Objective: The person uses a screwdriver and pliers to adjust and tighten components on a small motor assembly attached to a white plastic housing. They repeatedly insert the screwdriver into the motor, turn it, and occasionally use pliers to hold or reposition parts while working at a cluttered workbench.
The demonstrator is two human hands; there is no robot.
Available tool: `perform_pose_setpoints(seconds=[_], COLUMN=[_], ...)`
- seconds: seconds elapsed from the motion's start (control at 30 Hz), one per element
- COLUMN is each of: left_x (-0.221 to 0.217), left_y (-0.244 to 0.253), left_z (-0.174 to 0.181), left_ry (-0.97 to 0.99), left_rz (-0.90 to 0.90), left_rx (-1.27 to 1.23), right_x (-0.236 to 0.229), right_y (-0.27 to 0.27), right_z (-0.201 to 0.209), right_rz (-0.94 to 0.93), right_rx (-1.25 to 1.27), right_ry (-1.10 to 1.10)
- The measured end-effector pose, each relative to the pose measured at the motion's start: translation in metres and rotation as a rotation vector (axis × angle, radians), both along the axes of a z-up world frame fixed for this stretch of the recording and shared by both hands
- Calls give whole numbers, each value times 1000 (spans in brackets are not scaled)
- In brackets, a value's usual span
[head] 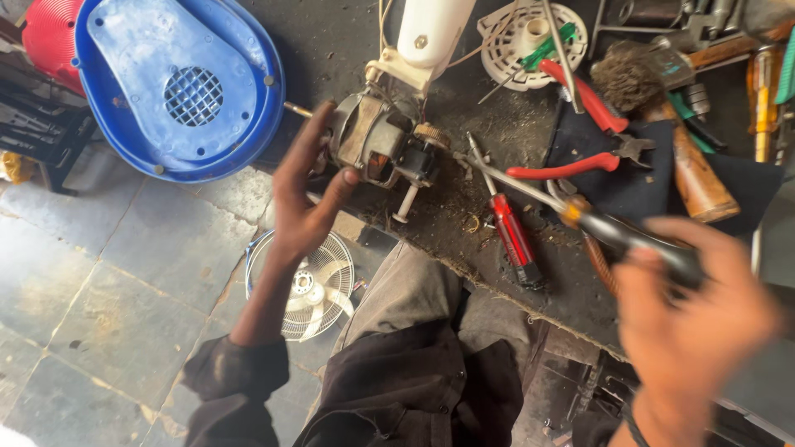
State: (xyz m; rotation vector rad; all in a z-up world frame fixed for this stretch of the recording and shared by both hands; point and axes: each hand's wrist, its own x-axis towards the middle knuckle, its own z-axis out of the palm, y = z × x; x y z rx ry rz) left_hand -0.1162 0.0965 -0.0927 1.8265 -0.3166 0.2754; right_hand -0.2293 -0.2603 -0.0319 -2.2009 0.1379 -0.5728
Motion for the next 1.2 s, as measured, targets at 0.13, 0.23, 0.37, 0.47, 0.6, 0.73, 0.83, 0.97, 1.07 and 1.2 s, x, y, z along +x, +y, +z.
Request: perform_pose_setpoints(seconds=[0.13,0.23,0.37,0.47,0.6,0.73,0.83,0.97,1.07,1.2], left_x=[-3,-1,-1,1,1,3,3,3,3,3], left_y=[-5,-6,-7,-7,-5,-4,-3,-1,0,1], left_z=[-10,-9,-10,-14,-19,-22,-22,-21,-20,-22], left_ry=[-75,-38,-68,-80,-99,-100,-86,-58,-57,-32], left_rz=[19,67,68,45,59,32,17,1,0,-10], left_rx=[15,13,39,0,17,-2,-27,-56,-57,-93], right_x=[-26,-28,-23,-22,-23,-17,-14,-11,-8,-7], right_y=[2,15,30,35,35,35,37,41,42,38], right_z=[2,-3,-13,-21,-29,-33,-36,-41,-44,-46], right_rz=[-22,66,126,168,195,199,223,243,252,312], right_rx=[356,503,621,647,615,598,610,584,573,574], right_ry=[-137,-217,-113,-69,-11,3,8,20,24,14])
